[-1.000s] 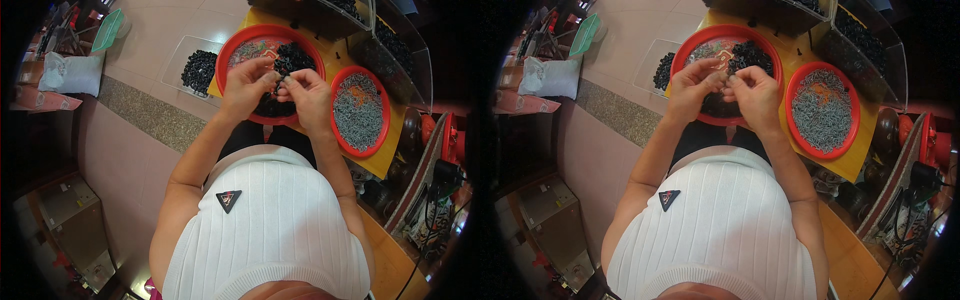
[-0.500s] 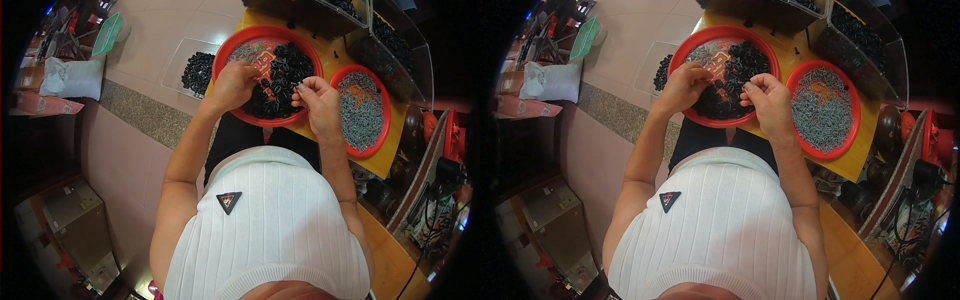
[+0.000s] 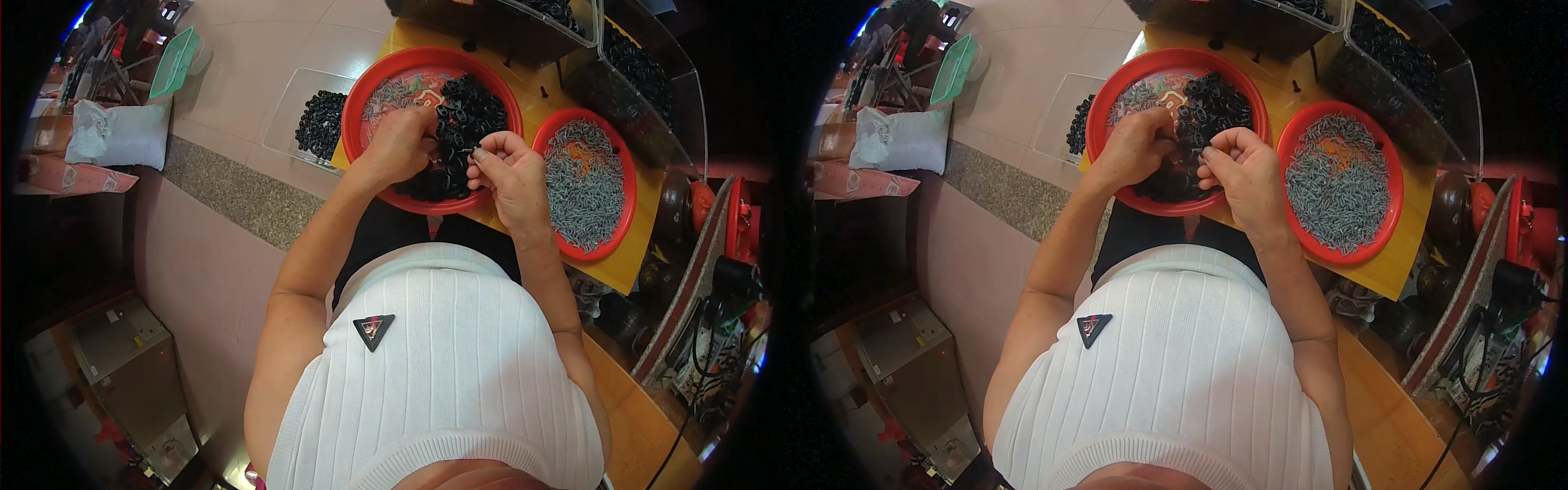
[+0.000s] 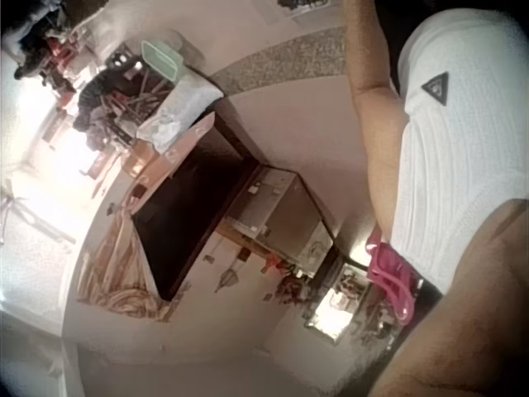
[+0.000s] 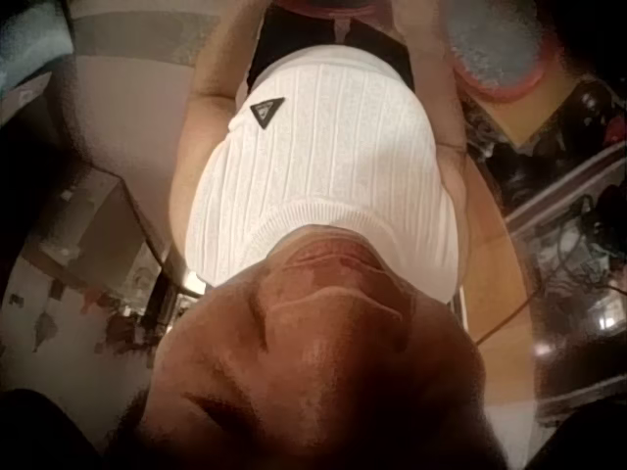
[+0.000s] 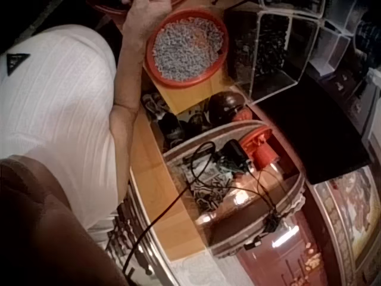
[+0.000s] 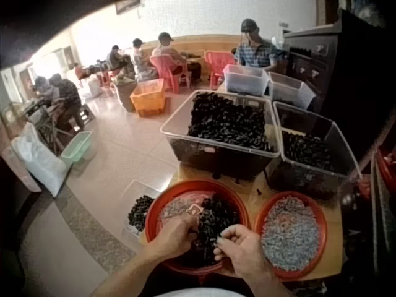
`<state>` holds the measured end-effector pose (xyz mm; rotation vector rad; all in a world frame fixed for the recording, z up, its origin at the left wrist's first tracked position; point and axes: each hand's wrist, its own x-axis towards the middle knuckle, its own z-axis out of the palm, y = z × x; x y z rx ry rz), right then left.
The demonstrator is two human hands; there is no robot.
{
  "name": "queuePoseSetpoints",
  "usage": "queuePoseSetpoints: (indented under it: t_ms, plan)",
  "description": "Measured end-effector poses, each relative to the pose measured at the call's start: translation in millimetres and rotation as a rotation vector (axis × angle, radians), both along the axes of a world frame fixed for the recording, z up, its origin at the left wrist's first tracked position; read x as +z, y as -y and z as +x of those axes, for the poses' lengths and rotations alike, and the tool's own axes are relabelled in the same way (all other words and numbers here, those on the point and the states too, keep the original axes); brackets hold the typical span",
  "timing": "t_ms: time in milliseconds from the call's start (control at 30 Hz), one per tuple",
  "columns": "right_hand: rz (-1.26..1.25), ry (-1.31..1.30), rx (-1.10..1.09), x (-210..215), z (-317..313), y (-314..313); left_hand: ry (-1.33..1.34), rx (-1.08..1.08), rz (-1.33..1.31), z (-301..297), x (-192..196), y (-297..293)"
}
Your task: The person assembles small black plastic buckles by hand at a workstation.
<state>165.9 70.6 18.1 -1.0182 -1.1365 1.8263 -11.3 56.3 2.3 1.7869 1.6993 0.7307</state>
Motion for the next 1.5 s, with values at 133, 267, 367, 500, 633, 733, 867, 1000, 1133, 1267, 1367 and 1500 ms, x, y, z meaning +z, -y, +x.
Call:
queuePoseSetpoints:
  t_ms: [133, 267, 367, 500, 633, 733, 867, 1000, 1133, 1267, 1367, 1500]
  plan:
    - [-0.041, -0.116, 0.017, 1.2, -1.7, -0.5, 0.606, 0.116, -0.002, -0.9, -1.0, 16.3]
    - [-0.08, -0.198, 0.062, 7.8, -9.0, 1.0, 1.081, 0.085, -0.031, 0.2, 4.4, 29.6]
    - [-0.051, -0.197, 0.065, 10.3, -17.4, 3.6, 1.212, 0.086, -0.014, 3.6, 7.7, 36.7]
    - [-0.044, -0.184, 0.044, 10.7, -23.6, 7.8, 1.288, 0.182, 0.005, 5.8, 3.9, 41.7]
    - [-0.09, -0.245, 0.017, 9.3, -28.3, 11.0, 1.332, 0.223, 0.026, 10.6, 2.9, 45.8]
    - [-0.113, -0.269, 0.01, 7.9, -31.0, 12.6, 1.389, 0.287, 0.079, 17.0, 9.2, 46.8]
    - [-0.134, -0.278, 0.012, 7.4, -33.4, 14.0, 1.464, 0.292, 0.059, 15.1, 9.0, 46.2]
    - [-0.138, -0.267, 0.036, 7.3, -33.0, 13.6, 1.463, 0.282, -0.001, 11.6, 6.5, 48.2]
    - [-0.164, -0.27, 0.069, 9.3, -31.3, 12.9, 1.41, 0.28, -0.005, 9.9, 5.9, 48.8]
    - [-0.155, -0.248, 0.026, 8.4, -31.4, 13.9, 1.474, 0.282, -0.013, 8.2, 5.1, 48.9]
    - [-0.113, -0.18, -0.001, 10.3, -30.6, 13.6, 1.508, 0.274, -0.012, 6.4, 4.4, 49.5]
    - [0.029, -0.043, -0.005, 14.6, -30.1, 14.7, 1.502, 0.212, 0.002, 6.9, 5.8, 51.6]
